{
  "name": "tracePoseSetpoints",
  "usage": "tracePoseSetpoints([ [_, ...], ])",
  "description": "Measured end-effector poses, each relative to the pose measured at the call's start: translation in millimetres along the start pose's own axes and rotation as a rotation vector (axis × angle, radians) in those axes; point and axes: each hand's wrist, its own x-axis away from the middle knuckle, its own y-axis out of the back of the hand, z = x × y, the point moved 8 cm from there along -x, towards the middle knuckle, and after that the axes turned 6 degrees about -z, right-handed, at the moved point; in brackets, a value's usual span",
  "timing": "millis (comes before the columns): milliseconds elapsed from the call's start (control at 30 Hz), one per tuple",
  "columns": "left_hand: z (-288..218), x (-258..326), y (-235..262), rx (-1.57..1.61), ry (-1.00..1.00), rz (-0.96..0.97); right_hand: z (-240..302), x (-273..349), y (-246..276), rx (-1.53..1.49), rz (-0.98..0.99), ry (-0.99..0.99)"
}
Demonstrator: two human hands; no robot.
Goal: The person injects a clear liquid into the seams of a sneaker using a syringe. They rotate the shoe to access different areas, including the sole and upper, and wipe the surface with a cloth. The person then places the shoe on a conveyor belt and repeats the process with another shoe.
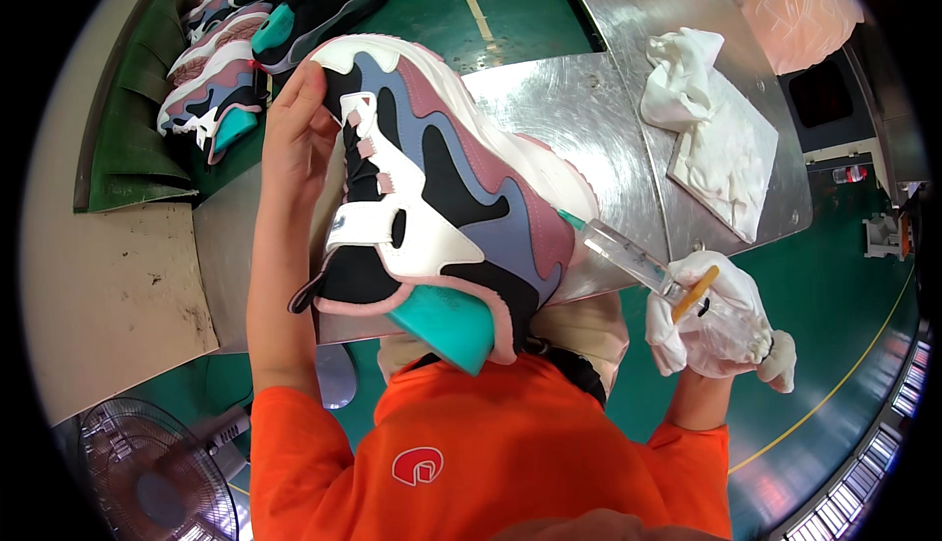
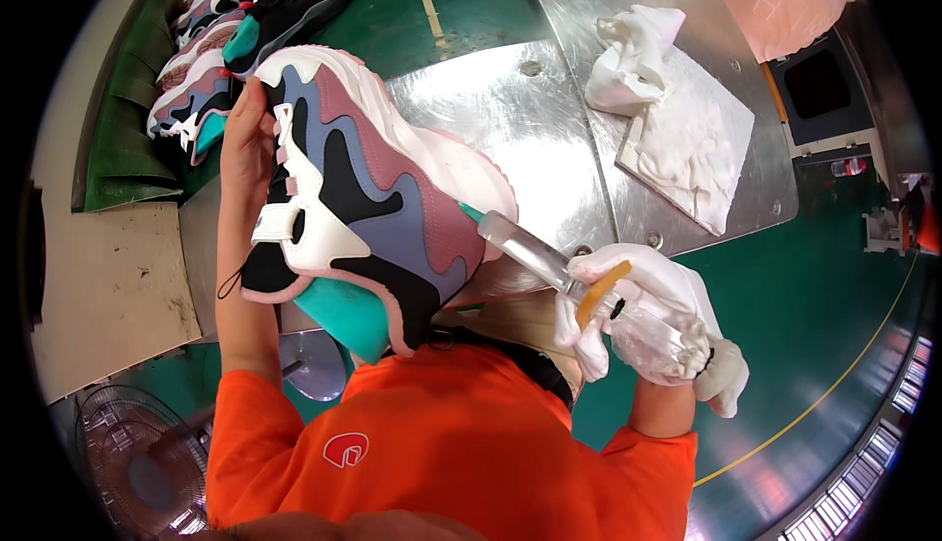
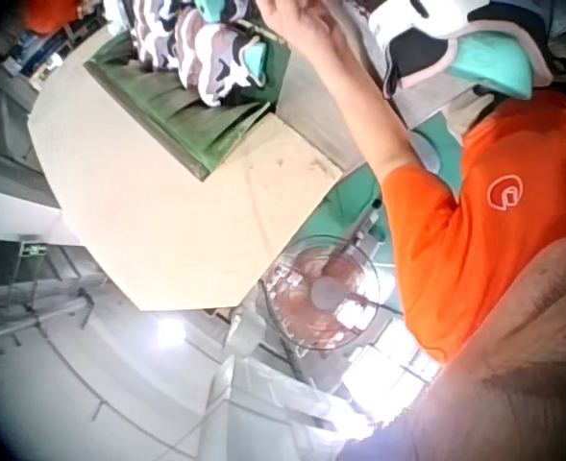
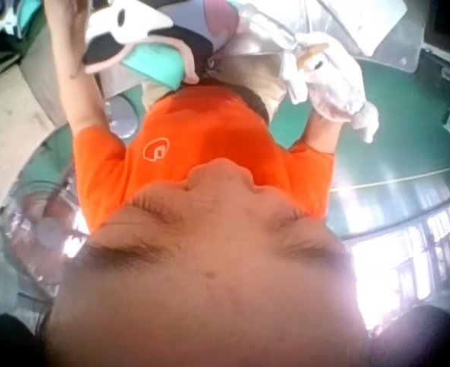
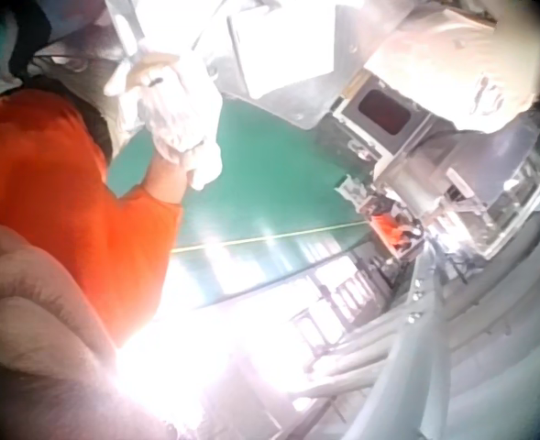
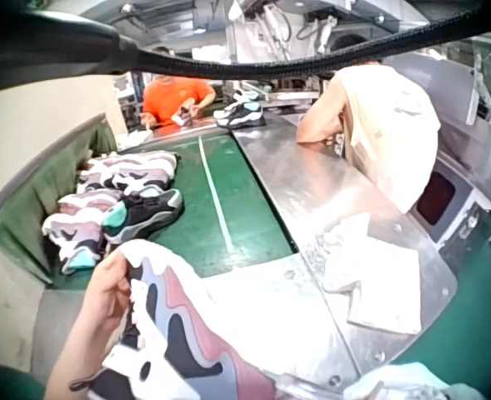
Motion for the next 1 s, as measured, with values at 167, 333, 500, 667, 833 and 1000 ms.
tracePoseSetpoints([
  [167, 5.9, -4.4, 3.8, -0.011, 0.034, 0.005, -3.4, 5.9, 8.4, -0.092, 0.064, 0.039],
  [333, 2.3, -1.7, -3.4, -0.003, 0.062, 0.002, -11.8, 14.9, 19.1, -0.058, -0.165, -0.069],
  [500, 1.8, 0.5, -8.5, -0.023, 0.08, -0.072, -13.9, 16.9, 17.3, -0.185, -0.131, -0.023],
  [667, 11.0, -6.6, 10.7, -0.097, 0.133, -0.126, -19.1, 19.6, 19.7, -0.35, -0.032, 0.108],
  [833, 14.5, -7.5, 14.5, -0.157, 0.178, -0.187, -32.0, 26.3, 29.3, -0.389, -0.249, 0.036],
  [1000, 2.4, 8.0, -38.7, 0.035, 0.271, 0.031, -33.3, 22.4, 27.4, -0.396, -0.276, 0.055],
])
